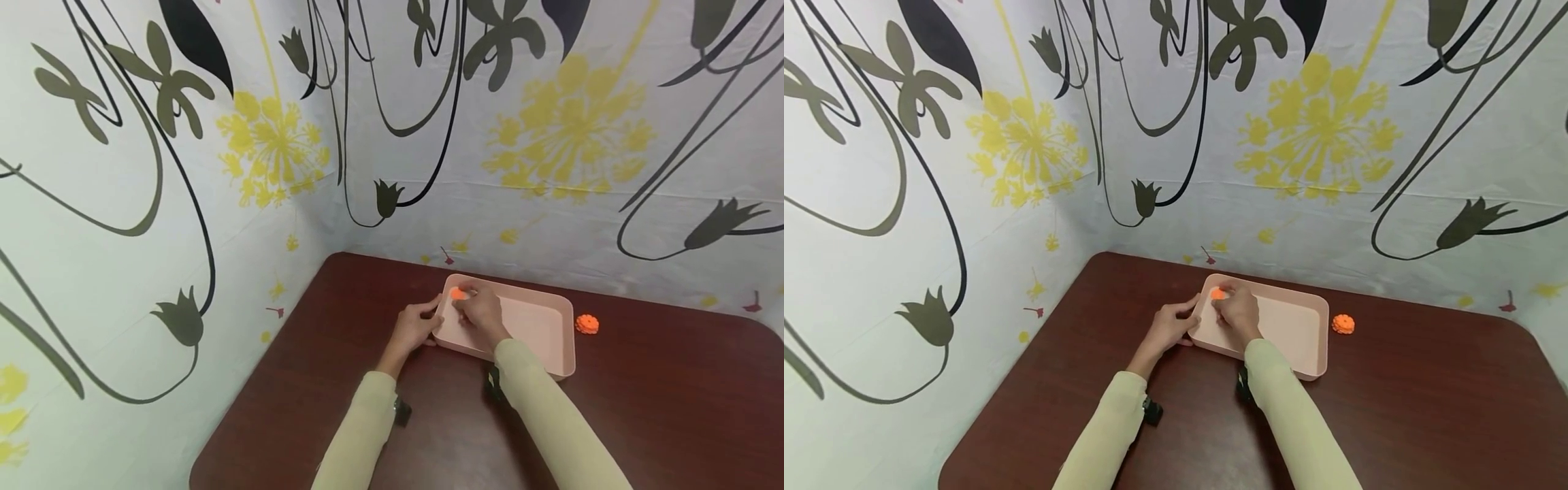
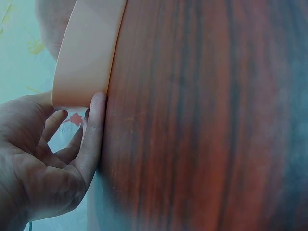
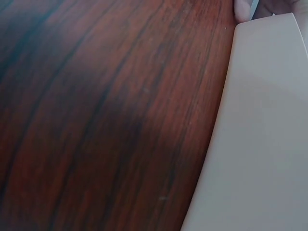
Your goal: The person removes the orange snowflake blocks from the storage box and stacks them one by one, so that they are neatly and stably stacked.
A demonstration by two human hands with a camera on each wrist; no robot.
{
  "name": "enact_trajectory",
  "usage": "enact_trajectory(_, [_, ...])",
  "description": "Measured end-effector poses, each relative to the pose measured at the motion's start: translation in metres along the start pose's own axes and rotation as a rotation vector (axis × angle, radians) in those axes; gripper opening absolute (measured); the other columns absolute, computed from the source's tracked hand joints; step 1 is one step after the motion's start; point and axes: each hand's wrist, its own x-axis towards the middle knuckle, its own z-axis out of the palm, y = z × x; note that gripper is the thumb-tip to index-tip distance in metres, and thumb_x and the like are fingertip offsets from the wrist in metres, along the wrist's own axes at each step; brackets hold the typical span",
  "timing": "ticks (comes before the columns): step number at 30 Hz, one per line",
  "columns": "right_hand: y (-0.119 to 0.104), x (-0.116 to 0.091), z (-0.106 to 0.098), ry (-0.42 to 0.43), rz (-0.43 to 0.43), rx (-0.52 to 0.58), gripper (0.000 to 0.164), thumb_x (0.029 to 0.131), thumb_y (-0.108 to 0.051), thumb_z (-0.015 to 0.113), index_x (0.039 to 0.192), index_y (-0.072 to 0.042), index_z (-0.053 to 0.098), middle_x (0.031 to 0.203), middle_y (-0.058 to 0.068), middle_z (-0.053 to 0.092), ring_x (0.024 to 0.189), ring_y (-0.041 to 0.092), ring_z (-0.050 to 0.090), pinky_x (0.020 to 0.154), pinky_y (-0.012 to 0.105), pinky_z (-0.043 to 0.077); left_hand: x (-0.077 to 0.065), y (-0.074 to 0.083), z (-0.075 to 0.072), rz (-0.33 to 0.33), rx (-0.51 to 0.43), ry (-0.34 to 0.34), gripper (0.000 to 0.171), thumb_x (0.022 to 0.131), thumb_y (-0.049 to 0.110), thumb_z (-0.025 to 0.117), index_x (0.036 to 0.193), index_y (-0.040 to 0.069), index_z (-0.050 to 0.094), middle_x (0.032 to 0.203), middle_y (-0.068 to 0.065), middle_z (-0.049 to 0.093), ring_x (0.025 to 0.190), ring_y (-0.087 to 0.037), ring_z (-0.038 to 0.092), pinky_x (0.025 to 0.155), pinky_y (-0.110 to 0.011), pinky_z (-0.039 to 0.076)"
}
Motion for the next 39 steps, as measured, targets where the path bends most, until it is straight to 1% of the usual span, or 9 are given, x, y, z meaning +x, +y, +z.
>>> enact_trajectory(7, [-0.001, -0.001, 0.000, 0.027, 0.003, -0.053, 0.032, 0.094, -0.019, 0.077, 0.124, -0.013, 0.069, 0.062, 0.003, 0.069, 0.048, 0.013, 0.065, 0.047, 0.025, 0.052, 0.000, 0.002, 0.001, 0.004, 0.003, 0.006, 0.053, 0.102, 0.023, 0.072, 0.150, 0.039, 0.057, 0.126, -0.008, 0.074, 0.074, -0.013, 0.072, 0.058, -0.030, 0.066])
enact_trajectory(12, [-0.003, -0.003, 0.000, 0.036, -0.006, -0.058, 0.028, 0.095, -0.019, 0.076, 0.121, -0.012, 0.068, 0.063, 0.004, 0.070, 0.049, 0.014, 0.066, 0.048, 0.026, 0.053, 0.000, 0.003, 0.002, 0.003, 0.001, 0.008, 0.053, 0.102, 0.023, 0.072, 0.151, 0.037, 0.057, 0.132, -0.009, 0.072, 0.072, -0.012, 0.072, 0.057, -0.030, 0.066])
enact_trajectory(15, [-0.003, -0.003, 0.001, 0.034, -0.011, -0.038, 0.026, 0.095, -0.017, 0.076, 0.119, -0.013, 0.067, 0.066, 0.005, 0.071, 0.051, 0.014, 0.068, 0.049, 0.028, 0.058, 0.000, 0.003, 0.001, 0.019, -0.020, -0.001, 0.053, 0.102, 0.021, 0.071, 0.151, 0.036, 0.057, 0.129, -0.011, 0.073, 0.072, -0.013, 0.073, 0.057, -0.032, 0.066])
enact_trajectory(19, [-0.001, -0.004, 0.004, 0.038, -0.056, -0.045, 0.026, 0.094, -0.015, 0.076, 0.118, -0.014, 0.065, 0.071, 0.006, 0.072, 0.052, 0.014, 0.069, 0.049, 0.030, 0.059, 0.000, 0.001, -0.001, 0.040, -0.043, -0.017, 0.053, 0.103, 0.019, 0.070, 0.153, 0.033, 0.056, 0.118, -0.012, 0.074, 0.071, -0.015, 0.073, 0.057, -0.032, 0.066])
enact_trajectory(22, [0.000, -0.007, 0.005, 0.057, -0.093, -0.074, 0.026, 0.093, -0.015, 0.076, 0.117, -0.013, 0.066, 0.074, 0.005, 0.072, 0.052, 0.014, 0.068, 0.049, 0.028, 0.057, 0.000, 0.000, -0.001, 0.040, -0.043, -0.019, 0.053, 0.103, 0.019, 0.069, 0.153, 0.033, 0.056, 0.117, -0.011, 0.074, 0.071, -0.015, 0.073, 0.057, -0.032, 0.066])
enact_trajectory(25, [-0.001, -0.010, 0.004, 0.069, -0.109, -0.097, 0.026, 0.094, -0.015, 0.075, 0.118, -0.011, 0.066, 0.077, 0.006, 0.073, 0.054, 0.014, 0.069, 0.052, 0.028, 0.054, 0.000, 0.000, -0.001, 0.031, -0.049, -0.019, 0.053, 0.103, 0.019, 0.070, 0.152, 0.036, 0.057, 0.120, -0.010, 0.074, 0.072, -0.015, 0.074, 0.058, -0.032, 0.066])
enact_trajectory(30, [-0.001, -0.011, 0.006, 0.075, -0.119, -0.133, 0.026, 0.094, -0.016, 0.074, 0.117, -0.014, 0.063, 0.070, 0.004, 0.072, 0.052, 0.015, 0.068, 0.053, 0.028, 0.050, 0.000, 0.001, -0.001, 0.030, -0.042, -0.020, 0.054, 0.103, 0.019, 0.070, 0.152, 0.035, 0.057, 0.118, -0.011, 0.074, 0.071, -0.016, 0.072, 0.057, -0.032, 0.066])
enact_trajectory(35, [0.001, -0.010, 0.007, 0.070, -0.117, -0.104, 0.028, 0.092, -0.015, 0.073, 0.118, -0.014, 0.063, 0.067, 0.004, 0.072, 0.050, 0.015, 0.069, 0.050, 0.028, 0.054, 0.000, 0.000, -0.001, 0.037, -0.023, -0.013, 0.054, 0.103, 0.020, 0.071, 0.152, 0.033, 0.057, 0.115, -0.010, 0.074, 0.069, -0.015, 0.071, 0.057, -0.031, 0.066])
enact_trajectory(39, [0.004, -0.009, 0.006, 0.060, -0.102, -0.025, 0.029, 0.091, -0.014, 0.073, 0.119, -0.014, 0.065, 0.068, 0.007, 0.074, 0.051, 0.016, 0.070, 0.049, 0.028, 0.058, 0.000, -0.002, 0.000, 0.038, -0.026, -0.015, 0.053, 0.103, 0.020, 0.071, 0.152, 0.033, 0.057, 0.115, -0.010, 0.074, 0.070, -0.015, 0.071, 0.057, -0.031, 0.066])
